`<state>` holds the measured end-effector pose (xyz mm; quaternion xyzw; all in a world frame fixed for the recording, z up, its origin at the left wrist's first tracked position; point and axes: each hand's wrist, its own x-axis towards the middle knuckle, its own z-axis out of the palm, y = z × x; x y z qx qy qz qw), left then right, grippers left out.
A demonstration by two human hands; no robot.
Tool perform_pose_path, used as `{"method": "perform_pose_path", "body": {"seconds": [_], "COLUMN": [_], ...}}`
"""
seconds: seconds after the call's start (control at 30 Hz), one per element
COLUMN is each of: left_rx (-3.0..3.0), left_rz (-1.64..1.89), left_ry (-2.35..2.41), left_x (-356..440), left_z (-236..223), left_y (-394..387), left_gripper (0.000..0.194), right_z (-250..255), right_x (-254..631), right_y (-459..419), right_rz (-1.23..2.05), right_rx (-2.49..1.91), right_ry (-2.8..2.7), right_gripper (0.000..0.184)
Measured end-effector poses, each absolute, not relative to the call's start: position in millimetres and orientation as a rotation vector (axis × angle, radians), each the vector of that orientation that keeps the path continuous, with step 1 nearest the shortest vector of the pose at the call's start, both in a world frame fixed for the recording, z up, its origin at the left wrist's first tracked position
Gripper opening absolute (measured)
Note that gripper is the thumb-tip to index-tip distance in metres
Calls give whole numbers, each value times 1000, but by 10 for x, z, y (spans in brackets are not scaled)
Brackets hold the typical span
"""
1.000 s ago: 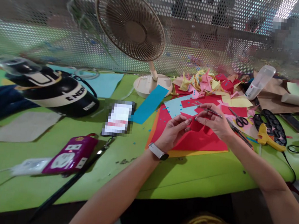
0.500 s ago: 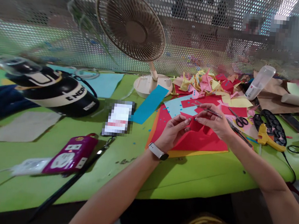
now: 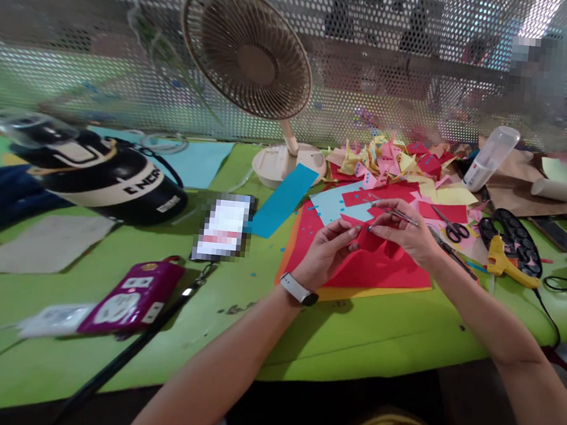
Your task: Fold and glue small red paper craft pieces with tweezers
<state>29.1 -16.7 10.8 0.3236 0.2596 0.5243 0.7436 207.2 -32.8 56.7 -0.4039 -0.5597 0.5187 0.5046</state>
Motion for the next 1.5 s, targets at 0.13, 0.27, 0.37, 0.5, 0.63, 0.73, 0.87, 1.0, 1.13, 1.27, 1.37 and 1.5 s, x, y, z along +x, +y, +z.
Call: {"method": "perform_pose_path", "body": {"seconds": [0.13, 0.27, 0.37, 0.5, 0.63, 0.73, 0.87, 1.0, 1.13, 1.27, 1.37, 1.5], "left_rx": [757, 815, 836, 851, 851, 824, 805, 780, 808, 764, 726, 641], "left_rz": [1133, 1107, 1094, 1086, 1119, 1162, 1179, 1142, 1080, 1003, 985, 981], "left_ry": [639, 718, 711, 693, 683, 678, 686, 705, 684, 663, 631, 612], "left_x": [287, 289, 292, 293, 298, 303, 299, 268, 229, 211, 211, 213], "left_z": [144, 188, 203, 195, 176, 170, 174, 176, 164, 147, 144, 146], "left_y": [-182, -207, -219, -218, -209, -200, -184, -161, -126, -92, -70, -48], "left_gripper": [34, 38, 37, 36, 36, 36, 37, 39, 32, 26, 23, 20], "right_z": [544, 519, 508, 499, 519, 561, 604, 594, 564, 545, 549, 566], "right_x": [2064, 2056, 2054, 2055, 2073, 2114, 2186, 2242, 2275, 2284, 2287, 2289], "right_y": [-313, -309, -310, -303, -300, -300, -270, -203, -160, -154, -147, -154], "right_rz": [1228, 1203, 1196, 1184, 1147, 1100, 1093, 1114, 1121, 1143, 1138, 1094], "right_rx": [-952, -937, -932, -926, -947, -993, -1023, -1013, -1029, -1051, -1030, -1024], "right_ry": [-1357, -1402, -1422, -1442, -1456, -1480, -1556, -1528, -1534, -1554, -1559, -1607], "right_gripper": [40, 36, 35, 34, 32, 32, 32, 32, 34, 34, 35, 35]}}
